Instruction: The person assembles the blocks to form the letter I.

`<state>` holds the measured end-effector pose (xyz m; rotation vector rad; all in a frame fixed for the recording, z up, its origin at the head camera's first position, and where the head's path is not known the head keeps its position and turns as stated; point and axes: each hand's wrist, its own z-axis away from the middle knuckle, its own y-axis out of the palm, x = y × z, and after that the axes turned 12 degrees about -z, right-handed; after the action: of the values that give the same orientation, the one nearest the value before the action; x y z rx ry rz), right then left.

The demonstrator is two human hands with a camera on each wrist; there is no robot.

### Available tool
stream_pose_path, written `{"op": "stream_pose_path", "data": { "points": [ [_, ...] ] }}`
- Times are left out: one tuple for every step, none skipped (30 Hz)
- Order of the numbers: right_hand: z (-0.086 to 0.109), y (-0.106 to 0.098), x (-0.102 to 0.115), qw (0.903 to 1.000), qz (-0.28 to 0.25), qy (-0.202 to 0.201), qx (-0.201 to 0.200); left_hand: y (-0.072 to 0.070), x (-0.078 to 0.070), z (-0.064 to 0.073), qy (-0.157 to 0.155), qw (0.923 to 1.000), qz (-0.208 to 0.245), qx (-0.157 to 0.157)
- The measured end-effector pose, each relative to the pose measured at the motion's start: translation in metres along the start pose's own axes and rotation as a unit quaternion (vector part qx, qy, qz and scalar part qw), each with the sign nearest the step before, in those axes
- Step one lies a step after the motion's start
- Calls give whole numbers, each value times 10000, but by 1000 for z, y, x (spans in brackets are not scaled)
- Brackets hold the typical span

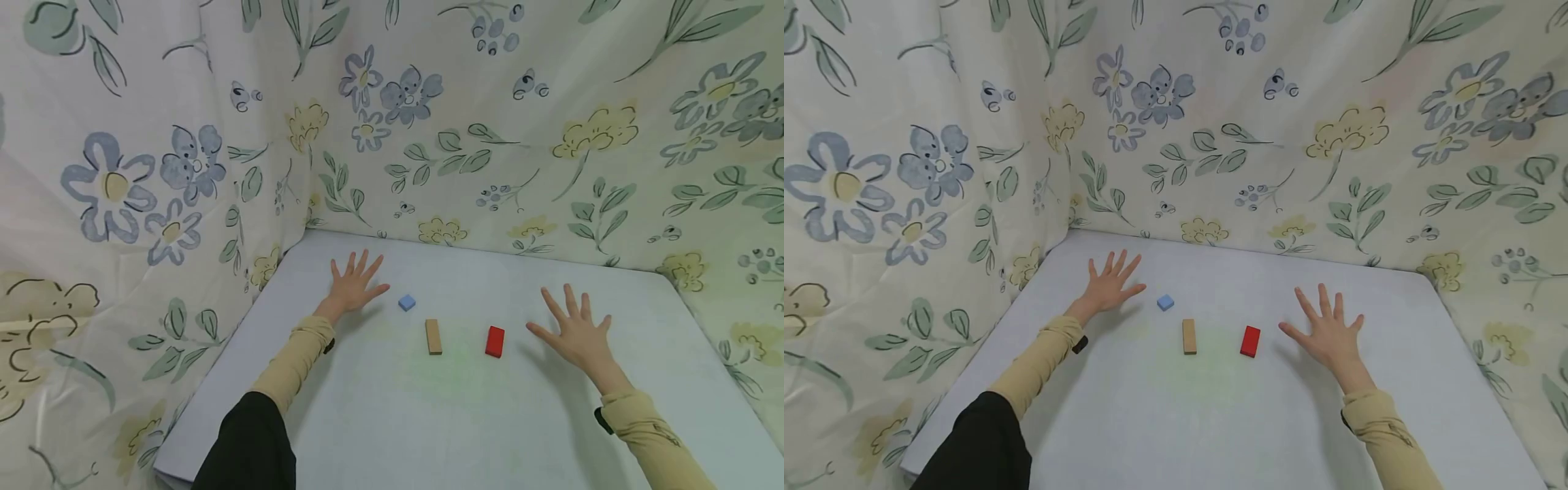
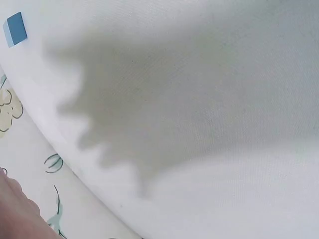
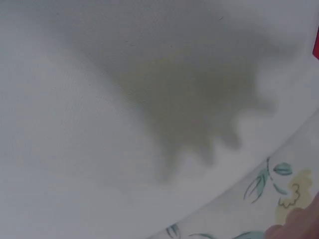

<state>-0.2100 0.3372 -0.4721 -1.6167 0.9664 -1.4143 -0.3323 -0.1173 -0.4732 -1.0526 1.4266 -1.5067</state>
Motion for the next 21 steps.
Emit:
{"op": "stream_pose_path", "data": {
  "points": [
    [0, 0, 1, 10000, 0, -29, 26, 0, -1, 0, 45, 10000, 19, -53],
    [0, 1, 1, 10000, 8, -63, 47, -1, -2, 0, 87, 9999, 20, -99],
    [1, 2, 2, 9999, -5, -96, 67, -1, -3, 0, 130, 9998, 11, -145],
    [1, 2, 3, 9999, -9, -138, 84, -1, -4, -1, 177, 9997, 0, -185],
    [1, 3, 3, 9998, -24, -182, 93, -1, -6, -1, 229, 9995, 8, -225],
    [1, 3, 4, 9997, -38, -224, 109, -1, -7, -2, 283, 9992, -14, -277],
    [2, 4, 4, 9996, -57, -263, 111, -1, -9, -2, 333, 9990, -1, -304],
    [2, 4, 5, 9995, -79, -301, 106, -1, -10, -2, 379, 9988, 18, -319],
    [3, 5, 5, 9994, -82, -335, 103, -2, -12, -3, 441, 9984, 74, -359],
    [3, 6, 6, 9992, -89, -369, 106, -2, -14, -3, 494, 9980, 125, -378],
    [3, 7, 6, 9991, -92, -401, 91, -2, -16, -2, 543, 9976, 185, -396],
    [4, 9, 6, 9990, -84, -429, 89, -2, -18, -2, 594, 9971, 219, -412],
    [4, 10, 6, 9989, -86, -455, 80, -2, -19, -2, 637, 9967, 283, -407],
    [4, 11, 7, 9987, -98, -485, 85, -2, -21, -2, 685, 9962, 330, -419],
    [4, 12, 7, 9986, -86, -520, 69, -2, -23, -2, 739, 9957, 337, -448],
    [4, 13, 7, 9984, -98, -553, 53, -2, -25, -2, 772, 9955, 321, -444],
    [4, 14, 7, 9983, -86, -572, 24, -2, -27, -1, 821, 9950, 332, -468],
    [4, 15, 8, 9982, -99, -597, 27, -2, -29, -1, 869, 9944, 328, -496],
    [4, 15, 9, 9980, -98, -623, 10, -2, -31, -1, 904, 9940, 348, -502],
    [4, 16, 9, 9978, -109, -652, 4, -2, -32, -1, 940, 9936, 371, -511],
    [4, 17, 9, 9978, -93, -663, -19, -2, -34, 0, 986, 9930, 383, -527]
  ]
}}
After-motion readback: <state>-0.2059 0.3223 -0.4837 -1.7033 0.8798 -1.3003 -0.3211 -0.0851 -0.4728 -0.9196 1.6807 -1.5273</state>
